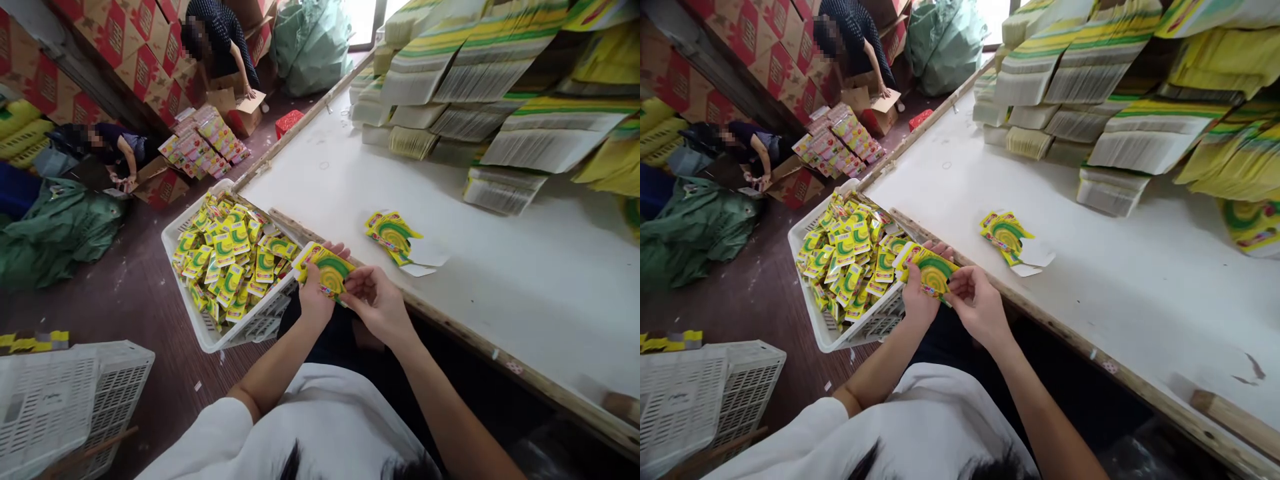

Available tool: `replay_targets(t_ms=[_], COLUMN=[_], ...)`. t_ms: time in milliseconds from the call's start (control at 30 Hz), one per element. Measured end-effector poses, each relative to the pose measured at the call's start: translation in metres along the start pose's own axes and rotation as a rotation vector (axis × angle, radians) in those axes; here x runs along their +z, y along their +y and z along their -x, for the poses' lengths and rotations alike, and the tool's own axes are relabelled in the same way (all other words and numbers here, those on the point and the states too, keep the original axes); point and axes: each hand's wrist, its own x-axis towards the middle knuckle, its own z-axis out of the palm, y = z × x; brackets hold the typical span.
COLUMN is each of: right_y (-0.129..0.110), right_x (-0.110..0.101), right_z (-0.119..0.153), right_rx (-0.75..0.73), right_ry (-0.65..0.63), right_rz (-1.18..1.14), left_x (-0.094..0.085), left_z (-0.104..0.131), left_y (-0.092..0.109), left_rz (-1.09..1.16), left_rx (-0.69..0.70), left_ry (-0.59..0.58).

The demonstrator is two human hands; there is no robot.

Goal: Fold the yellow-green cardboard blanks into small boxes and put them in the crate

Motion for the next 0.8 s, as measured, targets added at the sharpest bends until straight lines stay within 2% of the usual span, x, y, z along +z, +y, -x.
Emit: replay_targets(t_ms=[100, 200, 267, 433, 600, 700, 800], right_y=[0.003, 0.002, 0.0, 0.004, 0.017, 0.02, 0.019], right_x=[0.004, 0.003, 0.003, 0.0, -0.006, -0.01, -0.01], right_z=[0.0, 0.0, 0.001, 0.0, 0.002, 0.007, 0.012], right_rx=[0.103, 0.22, 0.252, 0.258, 0.218, 0.198, 0.121], right_ry=[-0.023, -0.088, -0.083, -0.096, -0.023, -0.057, -0.088], right_rz=[-0.133, -0.302, -0.365, -0.284, -0.266, -0.343, -0.311], left_x=[-0.001, -0.012, -0.021, -0.033, -0.034, -0.03, -0.024], left_z=[0.002, 0.001, 0.001, 0.006, 0.008, 0.003, 0.0], left_y=[0.0, -0.004, -0.007, -0.013, -0.018, -0.019, -0.02], left_rz=[-0.117, -0.319, -0.414, -0.541, -0.549, -0.453, -0.347], left_rx=[0.059, 0.082, 0.109, 0.209, 0.268, 0.304, 0.219], left_ry=[0.051, 0.042, 0.019, -0.164, -0.211, -0.152, -0.028])
